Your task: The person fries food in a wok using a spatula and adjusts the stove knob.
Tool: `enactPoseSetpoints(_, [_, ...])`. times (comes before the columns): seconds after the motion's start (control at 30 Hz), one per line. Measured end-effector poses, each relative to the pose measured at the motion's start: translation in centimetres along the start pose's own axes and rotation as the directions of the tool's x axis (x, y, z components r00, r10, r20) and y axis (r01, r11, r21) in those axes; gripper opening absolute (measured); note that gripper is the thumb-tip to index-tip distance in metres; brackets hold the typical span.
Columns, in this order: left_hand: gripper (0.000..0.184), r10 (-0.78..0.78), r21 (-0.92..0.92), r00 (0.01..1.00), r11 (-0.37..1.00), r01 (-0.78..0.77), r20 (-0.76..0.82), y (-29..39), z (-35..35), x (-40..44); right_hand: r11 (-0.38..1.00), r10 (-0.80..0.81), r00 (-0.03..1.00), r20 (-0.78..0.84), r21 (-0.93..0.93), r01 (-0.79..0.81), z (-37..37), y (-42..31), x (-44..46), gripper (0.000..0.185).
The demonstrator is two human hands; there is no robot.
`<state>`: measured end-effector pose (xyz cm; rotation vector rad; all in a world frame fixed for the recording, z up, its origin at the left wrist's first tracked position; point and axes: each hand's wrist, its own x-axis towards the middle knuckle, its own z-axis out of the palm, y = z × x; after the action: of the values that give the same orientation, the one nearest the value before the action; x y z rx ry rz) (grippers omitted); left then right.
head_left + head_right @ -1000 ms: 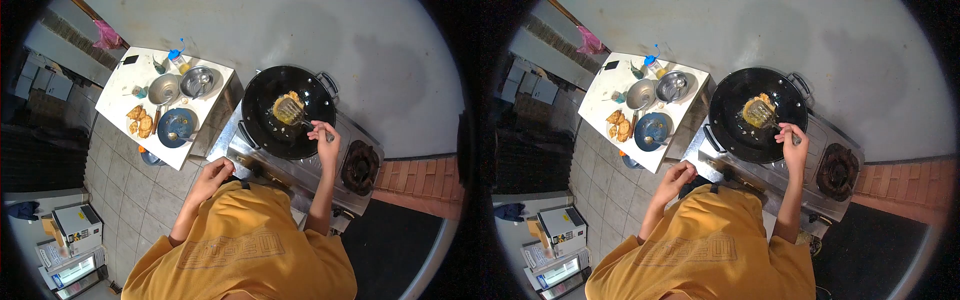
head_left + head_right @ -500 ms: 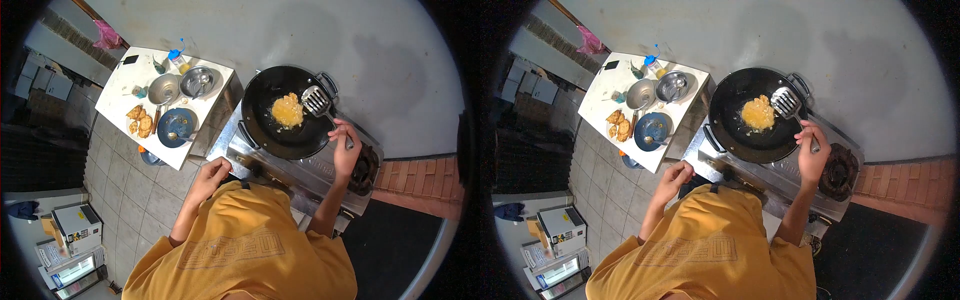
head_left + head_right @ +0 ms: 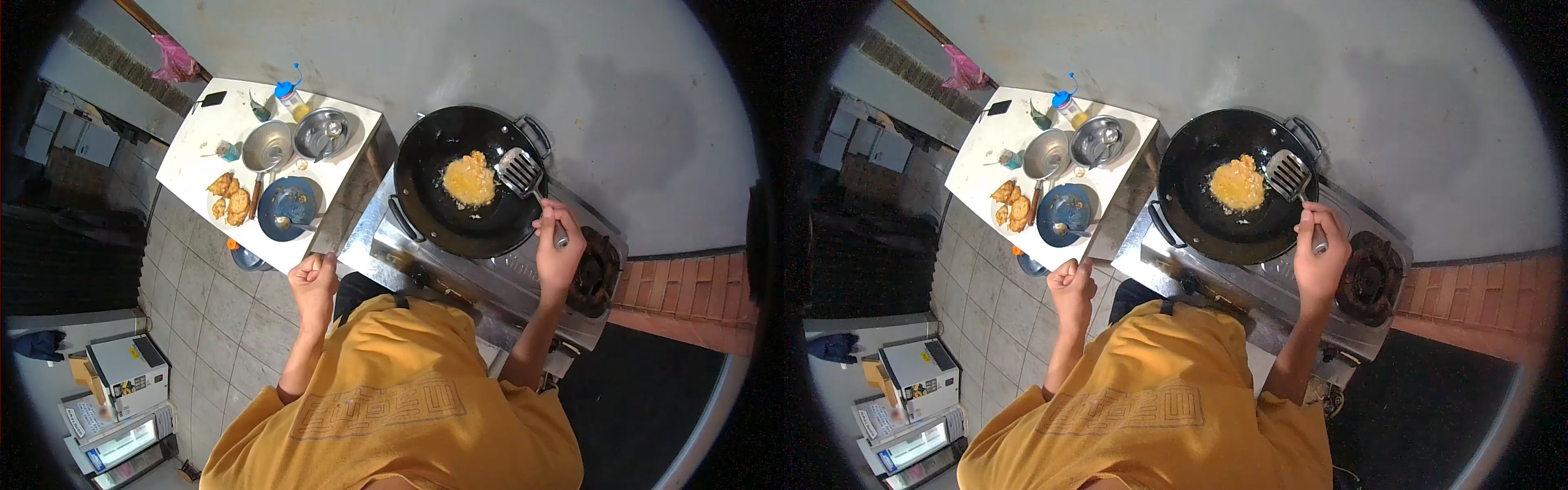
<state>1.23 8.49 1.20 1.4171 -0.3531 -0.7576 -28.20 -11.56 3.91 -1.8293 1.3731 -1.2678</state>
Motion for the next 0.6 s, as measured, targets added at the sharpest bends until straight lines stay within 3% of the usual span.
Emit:
enactPoseSetpoints(0.17, [0.052, 0.025, -0.039, 0.999, 0.999, -0.026, -0.029, 0.2, 0.2, -0.3, 0.987, -0.097, 0.995, 0.018, -0.123, 0.099, 0.7, -1.0, 0.4, 0.012])
enactPoseSetpoints(0.4, [0.052, 0.023, -0.044, 0.999, 0.999, -0.024, -0.034, 0.4, -0.1, -0.6, 0.981, -0.069, 0.996, 0.048, -0.178, 0.077, 1.9, -1.6, 0.7, 0.013])
enactPoseSetpoints(0.47, [0.053, 0.066, 0.025, 0.998, 0.997, -0.067, 0.005, 0.4, -0.2, -0.8, 0.96, -0.141, 0.989, 0.037, -0.239, 0.146, 2.2, -1.5, 0.7, 0.013])
enactPoseSetpoints(0.6, [0.053, 0.166, 0.02, 0.984, 0.986, -0.167, 0.063, 0.0, -0.2, -0.8, 0.975, -0.099, 0.993, 0.067, -0.191, 0.11, 3.0, -0.7, 0.7, 0.012])
